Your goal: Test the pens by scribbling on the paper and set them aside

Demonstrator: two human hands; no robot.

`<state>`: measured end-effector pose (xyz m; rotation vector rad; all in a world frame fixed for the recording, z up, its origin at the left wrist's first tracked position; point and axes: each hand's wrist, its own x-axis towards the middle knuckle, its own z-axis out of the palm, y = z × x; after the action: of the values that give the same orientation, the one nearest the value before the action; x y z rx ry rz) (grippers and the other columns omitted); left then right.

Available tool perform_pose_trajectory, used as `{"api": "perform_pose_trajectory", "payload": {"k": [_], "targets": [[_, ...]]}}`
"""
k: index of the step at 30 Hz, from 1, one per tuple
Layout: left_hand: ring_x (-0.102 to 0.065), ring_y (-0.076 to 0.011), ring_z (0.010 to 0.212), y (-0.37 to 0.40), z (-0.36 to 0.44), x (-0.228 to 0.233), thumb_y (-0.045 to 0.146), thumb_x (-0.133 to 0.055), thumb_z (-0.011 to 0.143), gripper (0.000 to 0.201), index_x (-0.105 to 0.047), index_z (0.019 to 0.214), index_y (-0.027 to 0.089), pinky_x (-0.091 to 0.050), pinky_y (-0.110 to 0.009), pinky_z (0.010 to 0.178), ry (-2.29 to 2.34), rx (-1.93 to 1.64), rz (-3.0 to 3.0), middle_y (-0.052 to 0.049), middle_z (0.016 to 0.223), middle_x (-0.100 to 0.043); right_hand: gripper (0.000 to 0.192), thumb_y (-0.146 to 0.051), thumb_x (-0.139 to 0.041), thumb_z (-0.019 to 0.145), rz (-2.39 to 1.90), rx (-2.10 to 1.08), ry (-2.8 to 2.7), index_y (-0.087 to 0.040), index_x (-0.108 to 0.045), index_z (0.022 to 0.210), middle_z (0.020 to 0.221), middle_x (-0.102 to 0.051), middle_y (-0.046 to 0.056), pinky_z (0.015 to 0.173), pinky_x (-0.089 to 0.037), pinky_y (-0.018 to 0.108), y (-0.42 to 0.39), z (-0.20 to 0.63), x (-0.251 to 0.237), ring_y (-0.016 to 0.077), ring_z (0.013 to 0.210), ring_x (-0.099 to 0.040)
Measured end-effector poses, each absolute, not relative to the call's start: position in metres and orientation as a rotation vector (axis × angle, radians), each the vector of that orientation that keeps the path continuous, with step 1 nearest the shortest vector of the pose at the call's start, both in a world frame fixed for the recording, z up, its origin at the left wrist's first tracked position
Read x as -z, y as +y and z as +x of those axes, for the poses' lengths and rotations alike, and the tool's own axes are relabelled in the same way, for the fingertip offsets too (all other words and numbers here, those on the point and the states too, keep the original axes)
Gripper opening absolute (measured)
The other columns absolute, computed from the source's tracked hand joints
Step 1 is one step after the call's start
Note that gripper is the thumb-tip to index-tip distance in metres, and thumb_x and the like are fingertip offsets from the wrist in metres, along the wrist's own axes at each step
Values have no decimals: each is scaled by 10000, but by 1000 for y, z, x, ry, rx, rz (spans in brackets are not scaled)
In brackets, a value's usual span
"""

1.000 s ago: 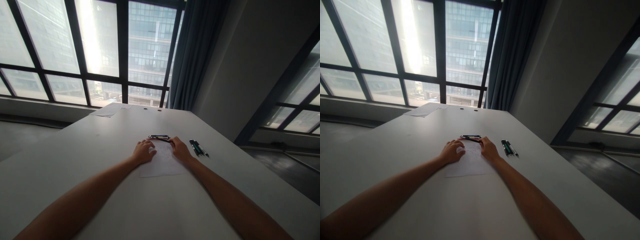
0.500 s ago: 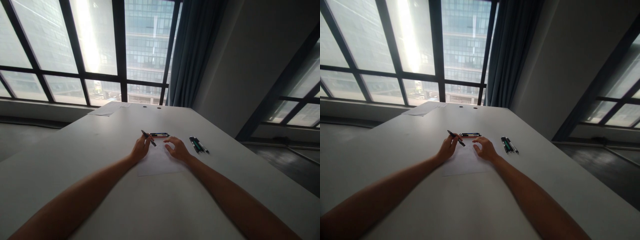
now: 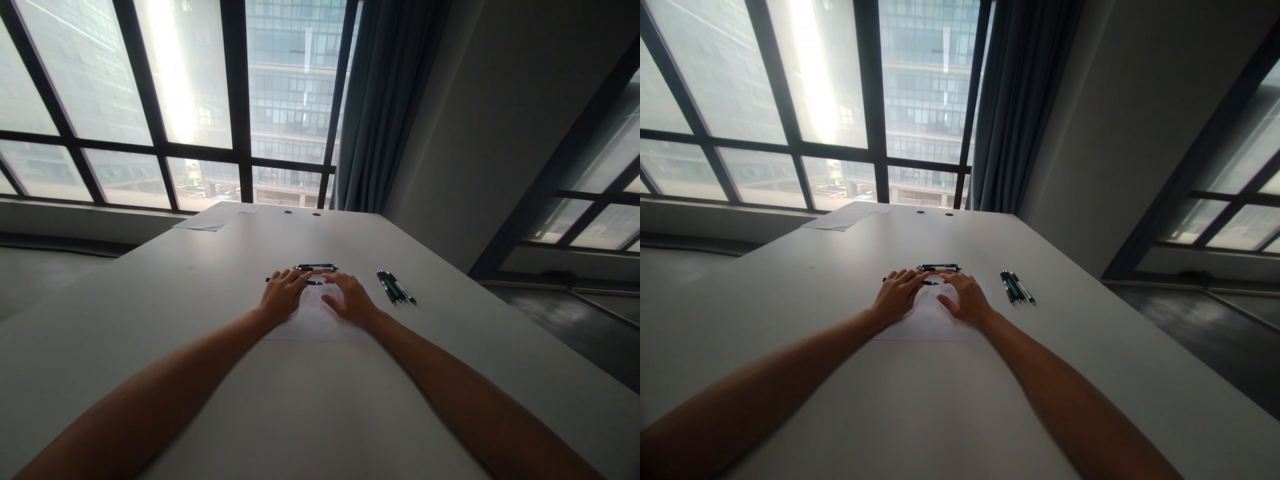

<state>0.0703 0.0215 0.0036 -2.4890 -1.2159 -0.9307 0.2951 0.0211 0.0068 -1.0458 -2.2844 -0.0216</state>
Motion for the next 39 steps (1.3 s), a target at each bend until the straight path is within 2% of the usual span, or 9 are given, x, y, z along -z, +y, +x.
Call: {"api": "perform_pose_trajectory", "payload": {"k": [2, 6, 11, 17, 24, 28, 33, 39], "targets": [[-585, -228, 1040, 23, 70, -2, 296, -405, 991, 337, -601, 1260, 245, -433, -374, 859, -1187, 907, -2492, -92, 1128, -672, 368, -387, -570, 911, -999, 58, -2260, -173, -593, 1209, 1086, -688, 118, 911, -429, 392, 19, 291, -8, 249, 1043, -614], [-600, -214, 1048, 23, 70, 0, 361, -414, 995, 320, -653, 1178, 252, -450, -345, 841, -1109, 935, -2520, -72, 1057, -700, 279, -344, -442, 986, -966, 85, -2277, -185, -650, 1077, 1007, -714, 90, 885, -422, 362, 16, 284, -7, 221, 955, -627], [-643, -207, 978, 21, 71, 1, 415, -447, 978, 312, -668, 1130, 257, -485, -337, 834, -1116, 973, -2528, -58, 1018, -708, 229, -297, -454, 972, -1048, 109, -2189, -190, -654, 1008, 974, -704, 83, 854, -410, 357, 21, 287, -4, 222, 923, -610], [-660, -224, 996, 18, 72, -1, 346, -514, 946, 253, -657, 1121, 234, -511, -352, 868, -1251, 979, -2533, -62, 1071, -710, 205, -307, -440, 960, -1141, 133, -1894, -194, -604, 1008, 977, -659, 82, 867, -398, 357, 29, 299, -3, 219, 885, -600], [-658, -227, 1012, 21, 73, 0, 334, -559, 915, 199, -671, 1055, 248, -507, -357, 886, -1381, 1002, -2538, -47, 1068, -719, 243, -331, -404, 978, -1118, 134, -1874, -202, -591, 1067, 1002, -640, 81, 880, -403, 352, 23, 296, -6, 216, 905, -591], [-633, -219, 1052, 19, 73, -2, 348, -567, 915, 179, -667, 1023, 247, -503, -346, 891, -1295, 1102, -2514, -45, 1124, -697, 239, -322, -411, 976, -1123, 130, -1874, -197, -589, 1076, 1024, -641, 81, 881, -411, 348, 25, 296, -5, 207, 903, -600], [-624, -199, 984, 14, 72, -7, 374, -502, 950, 231, -675, 984, 224, -513, -326, 836, -1124, 1167, -2526, -71, 1008, -691, 215, -291, -451, 947, -1189, 50, -1937, -193, -593, 1076, 1004, -648, 75, 866, -437, 345, 33, 300, 2, 205, 871, -604], [-620, -206, 992, 15, 73, -5, 413, -489, 951, 261, -670, 957, 225, -492, -340, 878, -1035, 1120, -2559, -66, 939, -693, 201, -237, -460, 920, -1196, -14, -1991, -189, -613, 1041, 978, -656, 67, 862, -449, 343, 37, 300, 5, 198, 851, -596]]}}
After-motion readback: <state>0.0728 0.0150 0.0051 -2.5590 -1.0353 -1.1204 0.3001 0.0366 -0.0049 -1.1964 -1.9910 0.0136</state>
